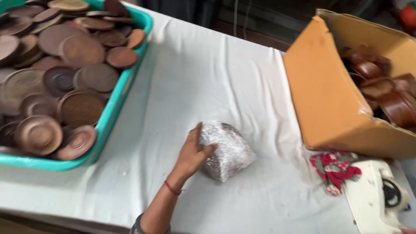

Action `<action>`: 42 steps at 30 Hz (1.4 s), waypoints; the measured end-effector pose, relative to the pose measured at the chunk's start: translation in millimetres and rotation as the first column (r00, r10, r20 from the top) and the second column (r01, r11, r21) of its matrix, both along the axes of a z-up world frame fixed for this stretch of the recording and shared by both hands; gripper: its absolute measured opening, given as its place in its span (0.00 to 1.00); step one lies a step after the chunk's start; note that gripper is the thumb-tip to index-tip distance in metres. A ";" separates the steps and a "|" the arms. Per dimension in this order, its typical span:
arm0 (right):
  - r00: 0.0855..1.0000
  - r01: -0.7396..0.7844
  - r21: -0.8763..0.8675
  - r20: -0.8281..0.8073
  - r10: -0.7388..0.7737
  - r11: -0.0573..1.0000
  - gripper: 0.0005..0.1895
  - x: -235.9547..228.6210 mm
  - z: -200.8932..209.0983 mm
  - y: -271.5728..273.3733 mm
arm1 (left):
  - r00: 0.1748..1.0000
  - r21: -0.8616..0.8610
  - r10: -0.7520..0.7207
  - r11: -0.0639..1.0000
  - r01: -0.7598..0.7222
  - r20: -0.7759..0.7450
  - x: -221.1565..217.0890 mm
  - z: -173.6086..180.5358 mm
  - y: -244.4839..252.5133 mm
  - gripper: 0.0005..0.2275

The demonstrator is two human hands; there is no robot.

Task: The person wipes a carved wooden coaster with a cloth and then wraps it securely in a piece of bubble wrap for packaging.

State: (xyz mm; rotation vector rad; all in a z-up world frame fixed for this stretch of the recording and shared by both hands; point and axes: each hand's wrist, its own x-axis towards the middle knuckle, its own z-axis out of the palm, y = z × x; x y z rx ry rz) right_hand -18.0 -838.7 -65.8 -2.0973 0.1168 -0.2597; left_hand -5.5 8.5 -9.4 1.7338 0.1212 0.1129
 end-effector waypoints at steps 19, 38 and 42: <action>0.764 -0.621 0.067 -0.173 0.622 0.781 0.08 76.2 136.2 687.1 | 0.978 0.167 -0.088 0.979 0.121 -0.192 4.7 11.3 -1.6 0.44; 0.738 -0.660 -0.105 -0.276 0.616 0.744 0.05 93.6 128.6 707.2 | 0.974 0.161 -0.104 0.977 0.138 -0.200 5.8 8.4 -3.5 0.42; 0.768 -0.630 -0.238 -0.331 0.548 0.739 0.05 86.1 140.9 717.8 | 0.983 0.203 -0.084 0.972 0.116 -0.161 5.3 6.0 -4.6 0.42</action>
